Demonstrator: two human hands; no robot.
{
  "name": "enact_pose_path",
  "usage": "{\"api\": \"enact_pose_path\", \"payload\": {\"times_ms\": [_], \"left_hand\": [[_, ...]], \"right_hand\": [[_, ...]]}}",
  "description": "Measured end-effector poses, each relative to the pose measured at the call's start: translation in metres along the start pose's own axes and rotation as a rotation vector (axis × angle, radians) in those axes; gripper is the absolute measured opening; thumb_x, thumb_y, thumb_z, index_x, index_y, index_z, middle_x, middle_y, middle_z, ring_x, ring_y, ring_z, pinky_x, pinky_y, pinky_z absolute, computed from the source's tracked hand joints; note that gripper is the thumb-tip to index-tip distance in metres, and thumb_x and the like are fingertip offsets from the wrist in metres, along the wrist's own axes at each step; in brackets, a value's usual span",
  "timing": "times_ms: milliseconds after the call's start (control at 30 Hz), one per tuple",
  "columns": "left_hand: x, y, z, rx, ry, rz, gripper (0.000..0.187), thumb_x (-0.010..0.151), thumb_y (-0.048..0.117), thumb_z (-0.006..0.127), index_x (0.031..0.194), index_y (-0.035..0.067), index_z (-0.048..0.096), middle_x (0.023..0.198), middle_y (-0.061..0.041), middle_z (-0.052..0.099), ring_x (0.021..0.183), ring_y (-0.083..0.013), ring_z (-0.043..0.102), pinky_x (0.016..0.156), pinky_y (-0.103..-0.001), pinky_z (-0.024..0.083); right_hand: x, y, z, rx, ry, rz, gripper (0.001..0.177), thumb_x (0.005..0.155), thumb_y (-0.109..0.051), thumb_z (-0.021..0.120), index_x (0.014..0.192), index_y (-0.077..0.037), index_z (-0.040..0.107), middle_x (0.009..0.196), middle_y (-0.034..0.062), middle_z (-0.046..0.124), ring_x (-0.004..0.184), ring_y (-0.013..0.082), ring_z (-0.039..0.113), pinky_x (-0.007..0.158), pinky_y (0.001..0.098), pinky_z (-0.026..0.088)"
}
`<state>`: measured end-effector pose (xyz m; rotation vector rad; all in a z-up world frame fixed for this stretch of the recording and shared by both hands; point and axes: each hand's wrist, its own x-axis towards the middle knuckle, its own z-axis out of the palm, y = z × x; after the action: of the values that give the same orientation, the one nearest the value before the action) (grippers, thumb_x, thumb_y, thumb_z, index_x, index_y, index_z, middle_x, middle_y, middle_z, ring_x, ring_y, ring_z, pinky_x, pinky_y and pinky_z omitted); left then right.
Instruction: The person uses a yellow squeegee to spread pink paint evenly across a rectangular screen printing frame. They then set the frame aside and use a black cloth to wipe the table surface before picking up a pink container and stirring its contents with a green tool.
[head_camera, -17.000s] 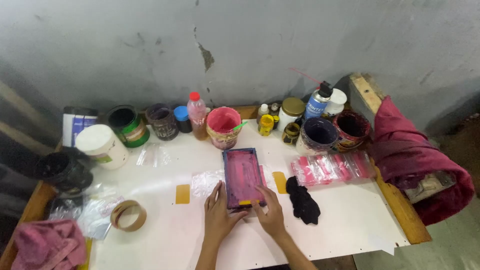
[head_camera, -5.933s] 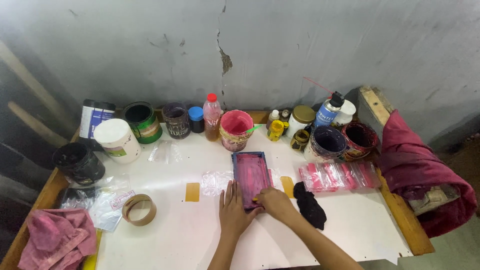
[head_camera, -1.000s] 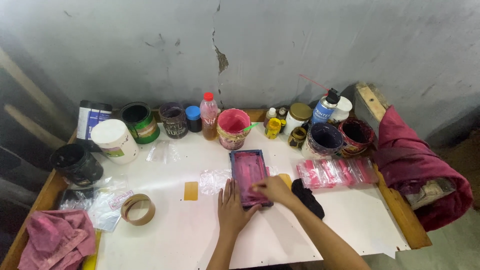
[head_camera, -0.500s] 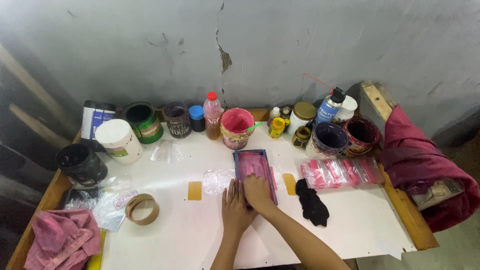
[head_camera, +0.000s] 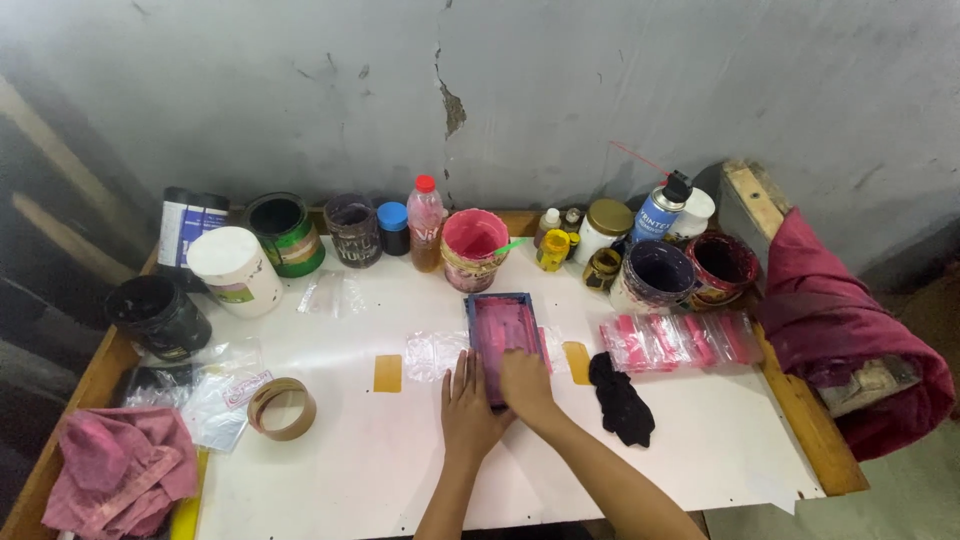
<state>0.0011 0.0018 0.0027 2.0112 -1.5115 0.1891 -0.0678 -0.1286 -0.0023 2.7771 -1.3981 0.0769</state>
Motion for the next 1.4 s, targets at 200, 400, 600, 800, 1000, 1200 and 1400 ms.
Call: {"api": "enact_pose_path", "payload": {"times_ms": [200, 400, 600, 800, 1000, 1200, 1400], "left_hand": [[0.002, 0.004, -0.005, 0.001, -0.009, -0.032, 0.111, 0.081, 0.074, 0.07, 0.158, 0.002, 0.035, 0.166, -0.01, 0.036, 0.158, -0.0237, 0.022, 0.126, -0.048, 0.015], [0.001, 0.001, 0.003, 0.059, -0.041, -0.043, 0.118, 0.082, 0.086, 0.061, 0.158, 0.0, 0.031, 0.166, -0.011, 0.034, 0.159, -0.0239, 0.018, 0.127, -0.048, 0.012], [0.001, 0.002, 0.003, 0.046, 0.027, -0.025, 0.123, 0.076, 0.088, 0.066, 0.156, -0.001, 0.037, 0.165, -0.011, 0.038, 0.157, -0.0229, 0.025, 0.125, -0.048, 0.019], [0.0, 0.002, 0.002, 0.086, -0.043, -0.046, 0.121, 0.08, 0.087, 0.063, 0.158, 0.001, 0.031, 0.168, -0.01, 0.031, 0.159, -0.0228, 0.016, 0.127, -0.047, 0.012], [0.002, 0.003, -0.003, 0.017, -0.061, -0.054, 0.12, 0.079, 0.083, 0.069, 0.156, -0.001, 0.034, 0.167, -0.013, 0.033, 0.158, -0.025, 0.018, 0.125, -0.05, 0.015], [0.002, 0.004, -0.004, 0.06, -0.088, -0.066, 0.121, 0.08, 0.085, 0.067, 0.16, 0.003, 0.027, 0.169, -0.01, 0.029, 0.159, -0.0227, 0.014, 0.126, -0.047, 0.012], [0.002, 0.003, 0.0, 0.037, -0.092, -0.07, 0.119, 0.08, 0.083, 0.068, 0.157, 0.0, 0.032, 0.168, -0.011, 0.029, 0.159, -0.0229, 0.015, 0.126, -0.048, 0.011]], "right_hand": [[0.007, -0.018, -0.075, 0.375, -0.222, 0.091, 0.033, 0.099, -0.029, 0.054, 0.089, -0.003, 0.073, 0.092, 0.0172, 0.072, 0.084, 0.0364, 0.069, 0.071, 0.0491, 0.056], [0.04, 0.019, -0.083, 0.361, -0.211, 0.271, 0.031, 0.085, -0.011, 0.048, 0.102, 0.0, 0.072, 0.106, 0.023, 0.069, 0.098, 0.0477, 0.067, 0.081, 0.0529, 0.058], [0.041, -0.011, -0.028, 0.217, 0.008, 0.072, 0.022, 0.087, -0.022, 0.062, 0.096, -0.004, 0.072, 0.091, 0.0218, 0.071, 0.081, 0.0449, 0.073, 0.07, 0.0518, 0.061], [0.069, 0.008, -0.061, 0.309, -0.167, 0.157, 0.031, 0.084, -0.02, 0.053, 0.096, -0.006, 0.078, 0.103, 0.0195, 0.073, 0.094, 0.0472, 0.07, 0.081, 0.0534, 0.059], [0.088, 0.009, 0.018, -0.023, 0.274, -0.093, 0.018, 0.082, -0.01, 0.056, 0.078, -0.01, 0.074, 0.073, 0.0146, 0.071, 0.063, 0.0341, 0.072, 0.052, 0.0437, 0.056], [0.093, 0.009, -0.066, 0.322, -0.211, 0.219, 0.036, 0.095, -0.026, 0.052, 0.11, -0.002, 0.073, 0.111, 0.0224, 0.071, 0.103, 0.0468, 0.069, 0.086, 0.0515, 0.059], [0.087, 0.001, -0.06, 0.324, -0.183, 0.082, 0.032, 0.095, -0.025, 0.052, 0.094, -0.002, 0.074, 0.101, 0.0216, 0.073, 0.093, 0.0488, 0.069, 0.082, 0.0558, 0.057]]}}
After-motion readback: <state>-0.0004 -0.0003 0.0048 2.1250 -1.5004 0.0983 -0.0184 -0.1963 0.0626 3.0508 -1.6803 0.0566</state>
